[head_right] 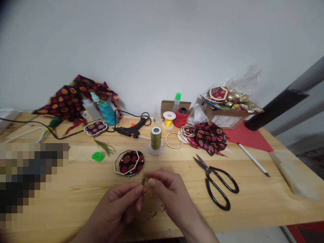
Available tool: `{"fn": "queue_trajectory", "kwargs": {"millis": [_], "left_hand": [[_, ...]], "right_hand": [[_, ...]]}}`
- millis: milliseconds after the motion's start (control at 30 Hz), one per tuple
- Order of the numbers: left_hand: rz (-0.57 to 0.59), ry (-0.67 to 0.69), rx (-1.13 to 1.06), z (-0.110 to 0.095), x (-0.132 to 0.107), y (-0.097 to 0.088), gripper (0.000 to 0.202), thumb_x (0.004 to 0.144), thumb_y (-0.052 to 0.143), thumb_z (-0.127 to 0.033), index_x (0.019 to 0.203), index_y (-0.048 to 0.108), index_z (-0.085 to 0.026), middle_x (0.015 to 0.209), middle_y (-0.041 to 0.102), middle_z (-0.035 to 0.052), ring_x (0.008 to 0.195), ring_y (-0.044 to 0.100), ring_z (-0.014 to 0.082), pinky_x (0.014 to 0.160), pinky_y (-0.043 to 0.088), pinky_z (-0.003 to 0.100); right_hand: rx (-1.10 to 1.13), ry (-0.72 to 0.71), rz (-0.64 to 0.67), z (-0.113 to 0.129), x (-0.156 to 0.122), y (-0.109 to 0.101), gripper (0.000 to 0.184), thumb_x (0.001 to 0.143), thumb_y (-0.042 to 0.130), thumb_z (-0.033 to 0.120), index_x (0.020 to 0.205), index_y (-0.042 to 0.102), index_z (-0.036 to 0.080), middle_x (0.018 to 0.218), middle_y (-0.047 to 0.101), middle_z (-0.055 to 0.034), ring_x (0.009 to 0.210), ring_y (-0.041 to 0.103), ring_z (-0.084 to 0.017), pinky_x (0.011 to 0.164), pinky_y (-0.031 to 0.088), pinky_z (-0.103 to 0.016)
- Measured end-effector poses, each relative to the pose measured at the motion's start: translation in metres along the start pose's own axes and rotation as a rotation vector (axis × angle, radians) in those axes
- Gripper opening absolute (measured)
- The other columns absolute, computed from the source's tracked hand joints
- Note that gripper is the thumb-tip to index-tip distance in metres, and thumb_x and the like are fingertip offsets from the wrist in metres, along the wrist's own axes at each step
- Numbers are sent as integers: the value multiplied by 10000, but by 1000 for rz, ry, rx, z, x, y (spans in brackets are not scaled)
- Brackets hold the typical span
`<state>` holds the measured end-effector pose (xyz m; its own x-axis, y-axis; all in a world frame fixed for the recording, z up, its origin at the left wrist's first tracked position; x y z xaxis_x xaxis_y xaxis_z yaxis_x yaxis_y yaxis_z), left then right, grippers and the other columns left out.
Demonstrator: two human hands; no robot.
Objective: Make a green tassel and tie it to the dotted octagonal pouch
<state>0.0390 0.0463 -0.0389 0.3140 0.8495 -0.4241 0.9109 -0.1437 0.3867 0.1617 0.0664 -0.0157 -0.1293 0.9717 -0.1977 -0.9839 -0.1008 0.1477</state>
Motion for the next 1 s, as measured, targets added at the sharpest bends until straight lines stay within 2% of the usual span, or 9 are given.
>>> {"fn": "queue_trajectory", "kwargs": {"millis": [67, 133, 200, 333, 400, 600, 733, 933, 1000], "left_hand": [[-17, 17, -63, -3, 1, -1, 349, 779, 682, -397, 556, 617, -136, 456, 422, -62, 413, 231, 54, 412, 142, 210], [-33, 27, -126, -6, 2, -2, 331, 763, 702, -393, 574, 630, -131, 483, 467, -50, 419, 257, 50, 413, 167, 195], [-54, 40, -162, -9, 3, -3, 333, 741, 725, -395, 565, 631, -128, 479, 474, -50, 414, 271, 44, 408, 187, 183], [-126, 55, -208, -14, 6, -6, 313, 658, 790, -413, 603, 666, -131, 515, 557, -39, 377, 271, 21, 375, 182, 166], [-135, 37, -232, -13, 7, -6, 321, 633, 804, -426, 612, 677, -132, 496, 550, -42, 369, 277, 19, 370, 181, 162], [-130, 29, -265, -10, 8, -6, 311, 632, 812, -402, 588, 678, -125, 544, 591, -24, 381, 301, 11, 372, 193, 148], [-120, 21, -262, -7, 8, -6, 303, 646, 805, -401, 597, 684, -128, 513, 566, -36, 379, 310, 15, 364, 188, 140], [-118, 9, -302, -7, 8, -4, 261, 650, 812, -356, 615, 692, -127, 559, 612, -13, 428, 387, 33, 399, 273, 132], [-123, 11, -294, -8, 8, -4, 282, 638, 817, -372, 607, 686, -124, 546, 601, -19, 406, 354, 25, 385, 251, 134]], "right_hand": [[-75, 0, 69, 0, -3, 7, 210, 724, 707, 269, 927, 748, 232, 730, 634, 12, 689, 533, -144, 659, 422, -245], [-90, 28, 172, -4, -8, 16, 243, 704, 700, 208, 942, 737, 244, 699, 620, 29, 642, 523, -134, 602, 412, -228], [-114, 29, 210, -11, -12, 22, 250, 687, 683, 153, 912, 740, 246, 701, 636, 33, 637, 537, -134, 599, 416, -223], [-266, -25, 38, -23, -15, 12, 147, 712, 635, 172, 779, 756, 223, 655, 676, 6, 621, 567, -155, 592, 431, -240], [-314, -23, -1, -29, -16, 8, 133, 742, 619, 205, 708, 747, 218, 619, 672, 0, 589, 559, -152, 563, 425, -239], [-365, -16, 59, -33, -17, 9, 151, 752, 605, 181, 710, 745, 218, 606, 672, 5, 569, 558, -144, 549, 425, -233], [-382, -1, 88, -33, -17, 10, 169, 756, 599, 159, 694, 744, 221, 604, 678, 8, 577, 575, -147, 563, 439, -235], [-411, -15, 101, -32, -18, 10, 181, 745, 597, 142, 696, 748, 227, 600, 679, 19, 571, 580, -144, 560, 443, -230], [-416, -4, 109, -34, -18, 10, 176, 742, 599, 149, 705, 753, 225, 601, 682, 17, 568, 579, -143, 558, 441, -228]]}}
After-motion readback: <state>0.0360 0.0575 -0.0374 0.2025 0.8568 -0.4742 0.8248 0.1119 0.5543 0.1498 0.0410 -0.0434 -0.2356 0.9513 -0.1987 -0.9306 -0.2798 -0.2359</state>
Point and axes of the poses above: each hand's wrist, its own x-axis towards the middle knuckle, its own y-axis out of the palm, z = x × y, the point moved 7 cm from there along x, towards the middle knuckle
